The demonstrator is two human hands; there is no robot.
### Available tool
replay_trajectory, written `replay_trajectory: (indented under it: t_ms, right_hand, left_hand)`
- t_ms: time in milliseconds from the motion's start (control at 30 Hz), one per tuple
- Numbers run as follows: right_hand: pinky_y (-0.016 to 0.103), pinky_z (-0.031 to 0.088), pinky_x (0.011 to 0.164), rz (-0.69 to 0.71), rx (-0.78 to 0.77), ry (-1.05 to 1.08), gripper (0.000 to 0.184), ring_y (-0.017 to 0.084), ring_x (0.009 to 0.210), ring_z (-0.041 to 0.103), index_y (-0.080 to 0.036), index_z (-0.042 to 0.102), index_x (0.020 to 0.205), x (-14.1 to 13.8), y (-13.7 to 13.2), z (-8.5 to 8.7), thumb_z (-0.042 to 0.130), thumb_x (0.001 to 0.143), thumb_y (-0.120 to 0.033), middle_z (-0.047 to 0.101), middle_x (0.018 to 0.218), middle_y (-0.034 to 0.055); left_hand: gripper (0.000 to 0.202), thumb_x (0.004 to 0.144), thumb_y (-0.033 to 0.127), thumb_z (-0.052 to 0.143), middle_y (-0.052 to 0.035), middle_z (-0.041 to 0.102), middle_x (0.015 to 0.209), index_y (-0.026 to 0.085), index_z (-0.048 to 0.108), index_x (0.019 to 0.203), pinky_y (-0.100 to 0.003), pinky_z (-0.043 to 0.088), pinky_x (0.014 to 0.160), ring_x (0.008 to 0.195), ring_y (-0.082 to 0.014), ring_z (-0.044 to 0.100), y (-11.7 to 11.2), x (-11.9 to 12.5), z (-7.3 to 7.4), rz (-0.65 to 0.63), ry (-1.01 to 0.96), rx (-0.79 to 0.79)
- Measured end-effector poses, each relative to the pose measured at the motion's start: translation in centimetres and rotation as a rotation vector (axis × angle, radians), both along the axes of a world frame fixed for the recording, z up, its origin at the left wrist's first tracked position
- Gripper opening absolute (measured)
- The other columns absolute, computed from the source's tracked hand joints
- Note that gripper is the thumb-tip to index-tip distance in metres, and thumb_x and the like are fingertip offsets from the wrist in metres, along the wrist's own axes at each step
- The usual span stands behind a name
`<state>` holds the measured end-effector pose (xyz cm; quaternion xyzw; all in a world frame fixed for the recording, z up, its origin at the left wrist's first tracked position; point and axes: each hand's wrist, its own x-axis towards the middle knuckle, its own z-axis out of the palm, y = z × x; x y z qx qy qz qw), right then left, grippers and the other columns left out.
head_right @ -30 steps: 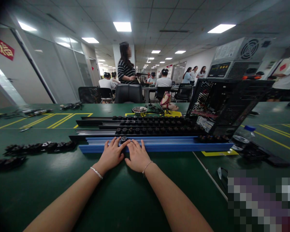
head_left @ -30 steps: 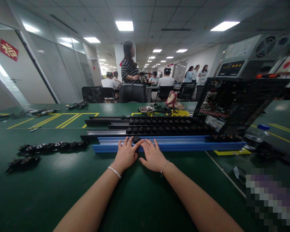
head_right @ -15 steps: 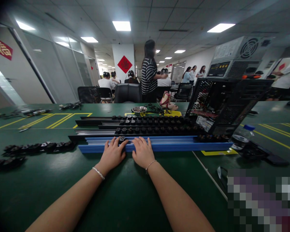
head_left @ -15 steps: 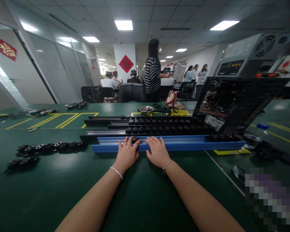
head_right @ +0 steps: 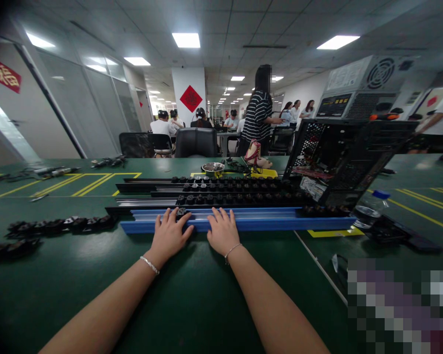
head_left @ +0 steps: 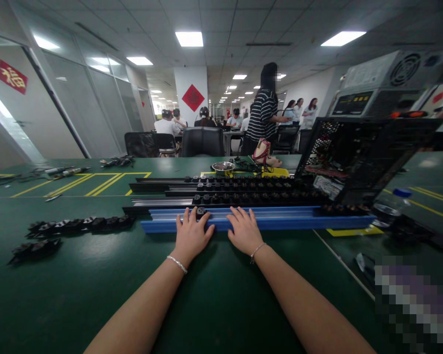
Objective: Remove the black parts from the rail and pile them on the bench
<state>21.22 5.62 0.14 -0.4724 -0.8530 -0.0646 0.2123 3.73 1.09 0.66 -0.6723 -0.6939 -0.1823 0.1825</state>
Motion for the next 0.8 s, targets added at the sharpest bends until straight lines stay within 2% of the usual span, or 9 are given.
replay_trajectory:
  t_ms: [167, 567, 800]
  right_hand:
    - [0.050, 0.010, 0.109, -0.003, 0.001, -0.006, 0.041, 0.026, 0.130, 0.029, -0.021, 0.053, 0.118, -0.07, -0.06, 0.00, 0.050, 0.077, -0.027, 0.039, 0.141, 0.0064]
    - [0.050, 0.010, 0.110, -0.004, -0.013, -0.002, 0.040, 0.026, 0.131, 0.028, -0.021, 0.054, 0.117, 0.01, 0.06, -0.11, 0.051, 0.077, -0.026, 0.039, 0.141, 0.0063]
    - [0.050, 0.010, 0.109, -0.007, -0.014, -0.004, 0.039, 0.026, 0.131, 0.029, -0.021, 0.054, 0.116, -0.02, 0.02, -0.04, 0.051, 0.077, -0.027, 0.039, 0.142, 0.0066]
  left_hand:
    - [0.055, 0.084, 0.062, 0.028, -0.0107, 0.041, 0.140, 0.038, 0.043, 0.131, -0.063, 0.017, 0.100, 0.131, -0.0372, 0.027, 0.10, 0.23, 0.17, 0.033, -0.001, -0.054]
    - [0.053, 0.086, 0.057, 0.025, -0.0109, 0.039, 0.141, 0.036, 0.046, 0.130, -0.065, 0.015, 0.100, 0.132, -0.0379, 0.025, 0.13, -0.20, -0.01, 0.084, -0.012, -0.049]
    - [0.058, 0.081, 0.065, 0.027, -0.0120, 0.038, 0.141, 0.039, 0.044, 0.130, -0.070, 0.014, 0.096, 0.132, -0.0425, 0.021, 0.49, -0.26, -0.18, 0.110, -0.028, -0.058]
